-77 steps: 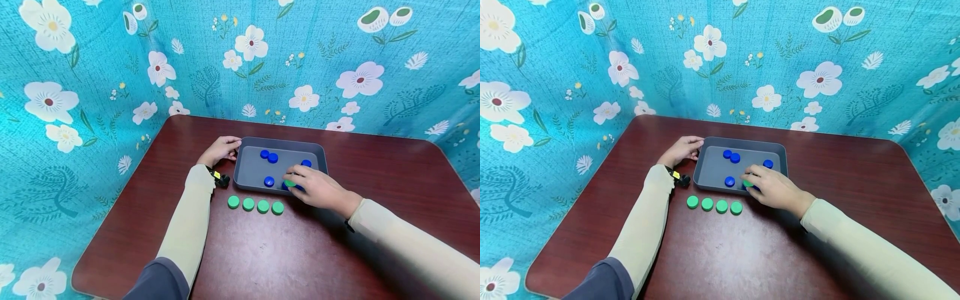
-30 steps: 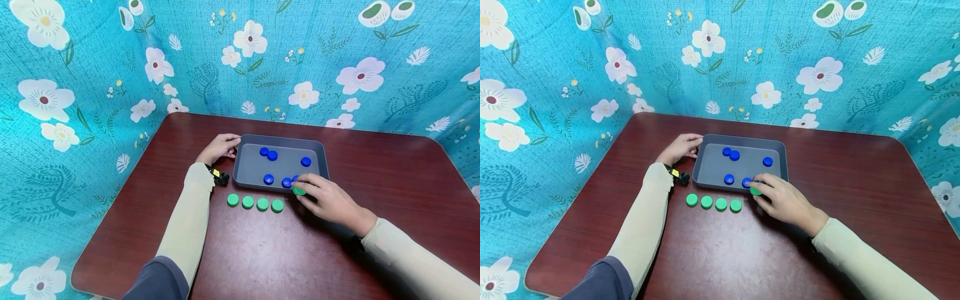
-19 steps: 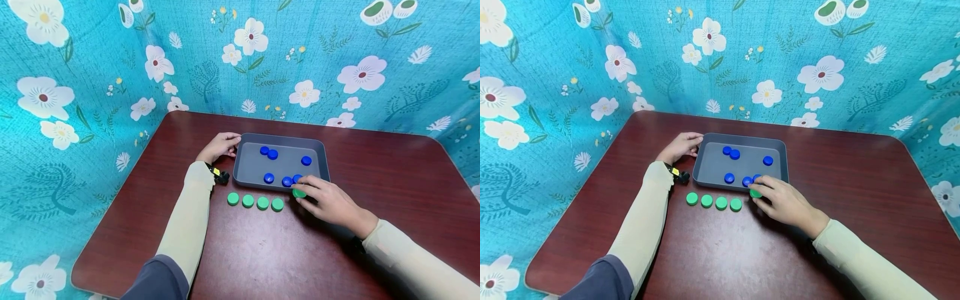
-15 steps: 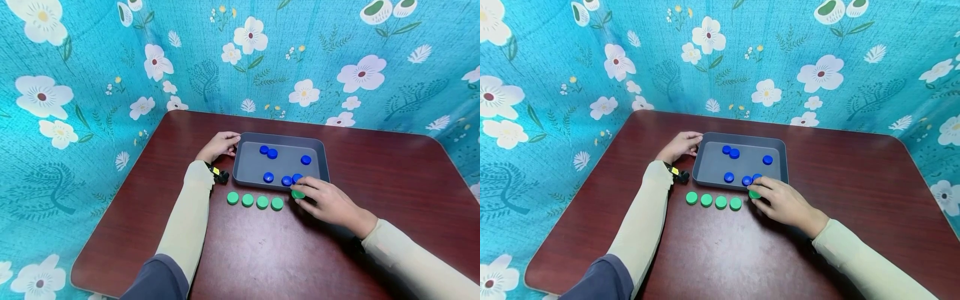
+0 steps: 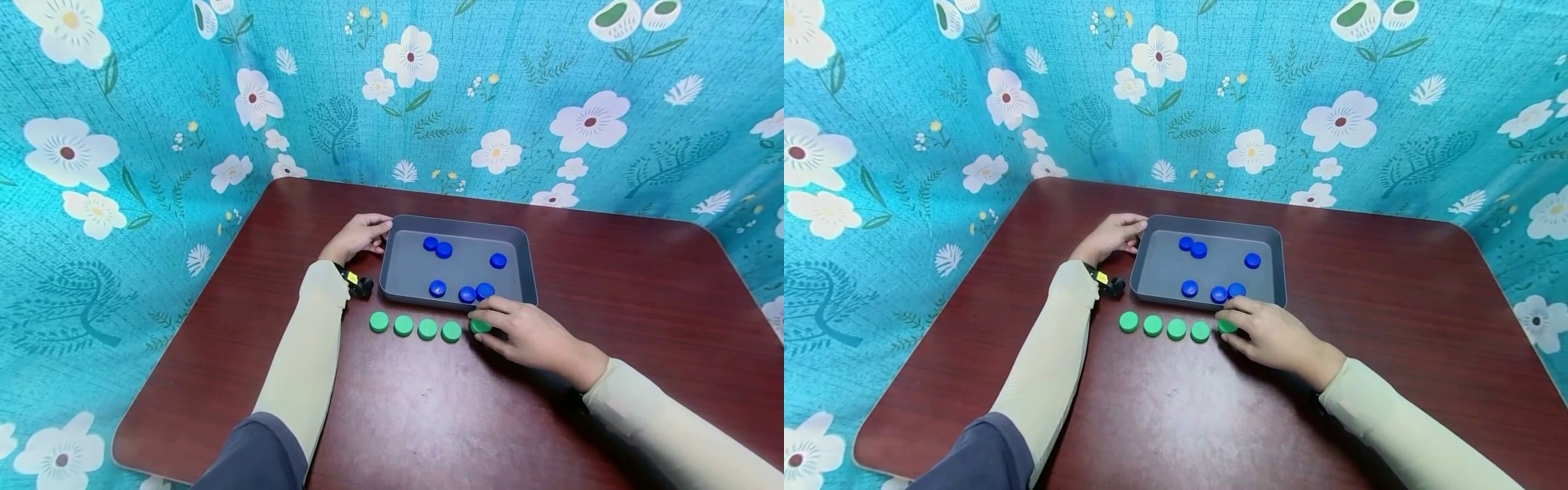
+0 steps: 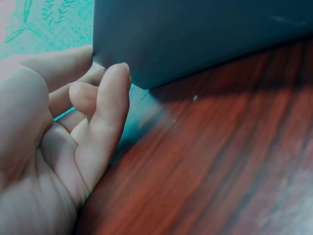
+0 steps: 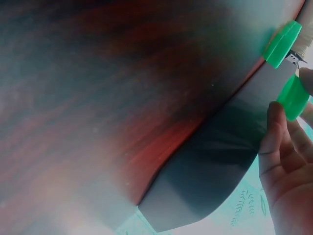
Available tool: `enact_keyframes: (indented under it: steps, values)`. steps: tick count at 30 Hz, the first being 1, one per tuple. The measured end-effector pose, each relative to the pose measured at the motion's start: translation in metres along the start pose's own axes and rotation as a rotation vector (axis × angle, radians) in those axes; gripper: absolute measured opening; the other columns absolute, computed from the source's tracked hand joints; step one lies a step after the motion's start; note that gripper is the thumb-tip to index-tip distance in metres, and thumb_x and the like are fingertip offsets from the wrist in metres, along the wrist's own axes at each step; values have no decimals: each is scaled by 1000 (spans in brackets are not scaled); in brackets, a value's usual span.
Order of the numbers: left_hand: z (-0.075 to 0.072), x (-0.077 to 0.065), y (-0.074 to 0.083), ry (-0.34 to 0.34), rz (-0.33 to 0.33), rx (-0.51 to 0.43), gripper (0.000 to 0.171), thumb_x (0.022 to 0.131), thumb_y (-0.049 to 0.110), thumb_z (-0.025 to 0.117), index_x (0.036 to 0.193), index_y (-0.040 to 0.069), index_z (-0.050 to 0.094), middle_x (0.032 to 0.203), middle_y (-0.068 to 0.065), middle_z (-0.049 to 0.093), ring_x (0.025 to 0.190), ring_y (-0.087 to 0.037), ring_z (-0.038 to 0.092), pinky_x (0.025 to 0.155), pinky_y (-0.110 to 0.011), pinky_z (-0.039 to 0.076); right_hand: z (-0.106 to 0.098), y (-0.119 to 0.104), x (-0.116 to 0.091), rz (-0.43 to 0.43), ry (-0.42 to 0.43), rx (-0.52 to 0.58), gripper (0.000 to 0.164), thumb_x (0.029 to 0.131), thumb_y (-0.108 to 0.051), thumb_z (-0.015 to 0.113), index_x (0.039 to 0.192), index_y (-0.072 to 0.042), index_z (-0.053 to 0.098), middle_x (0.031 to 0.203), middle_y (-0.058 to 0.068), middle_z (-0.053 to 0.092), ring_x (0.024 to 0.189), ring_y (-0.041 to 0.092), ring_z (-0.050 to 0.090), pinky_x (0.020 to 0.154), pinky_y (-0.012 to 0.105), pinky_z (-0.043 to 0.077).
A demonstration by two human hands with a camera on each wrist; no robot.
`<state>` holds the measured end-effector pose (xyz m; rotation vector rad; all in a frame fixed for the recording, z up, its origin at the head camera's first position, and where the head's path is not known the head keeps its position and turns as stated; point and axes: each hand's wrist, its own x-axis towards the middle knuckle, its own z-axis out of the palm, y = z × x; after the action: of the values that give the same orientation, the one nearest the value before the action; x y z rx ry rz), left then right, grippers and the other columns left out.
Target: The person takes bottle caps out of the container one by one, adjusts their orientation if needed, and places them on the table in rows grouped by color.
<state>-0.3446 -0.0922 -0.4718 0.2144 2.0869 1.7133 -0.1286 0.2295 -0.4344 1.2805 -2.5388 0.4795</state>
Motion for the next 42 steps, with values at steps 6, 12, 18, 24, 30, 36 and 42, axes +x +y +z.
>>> enact_keyframes:
  steps: [6,12,18,24,30,36,42]
  values:
    - [0,2,0,-5,5,10,35,100,27,59,131,12,62,97,-16,61,59,-15,49,68,-34,59,2,1,-2,-4,-8,16,33,77,-16,82,107,-10,70,103,-3,60,82,7,59,66,28,55]
    - [0,2,-1,-7,2,16,35,99,27,59,131,12,61,97,-16,61,59,-15,49,68,-35,59,4,1,-3,3,-34,22,34,77,-14,82,109,-11,70,104,-3,61,84,7,59,68,29,56]
    - [0,2,-1,-6,-1,21,35,100,27,59,131,12,61,98,-16,61,59,-15,49,69,-35,59,5,0,-4,17,-67,23,35,77,-13,83,110,-12,70,105,-4,62,86,7,61,69,30,56]
    - [1,3,-2,-8,-9,16,36,100,27,58,132,12,61,98,-16,61,59,-16,49,69,-35,59,7,0,-6,19,-78,38,35,77,-11,83,109,-11,71,105,-3,62,88,9,62,70,32,57]
    - [1,1,-2,-3,-10,15,35,100,27,59,131,12,61,98,-16,61,59,-16,49,69,-35,59,8,-1,-6,17,-92,38,34,77,-11,83,109,-11,71,105,-3,62,89,10,63,71,32,57]
    - [1,0,0,-3,-14,9,35,100,27,59,131,12,61,98,-16,62,59,-16,49,68,-34,59,7,-2,-5,31,-122,33,33,78,-12,82,109,-11,72,106,-3,63,90,11,64,72,32,57]
    - [1,0,-1,4,-11,-23,33,100,26,58,129,11,62,97,-16,62,59,-16,49,66,-33,58,6,-1,-5,6,-125,29,32,77,-11,83,107,-10,72,106,-2,63,90,12,64,72,33,57]
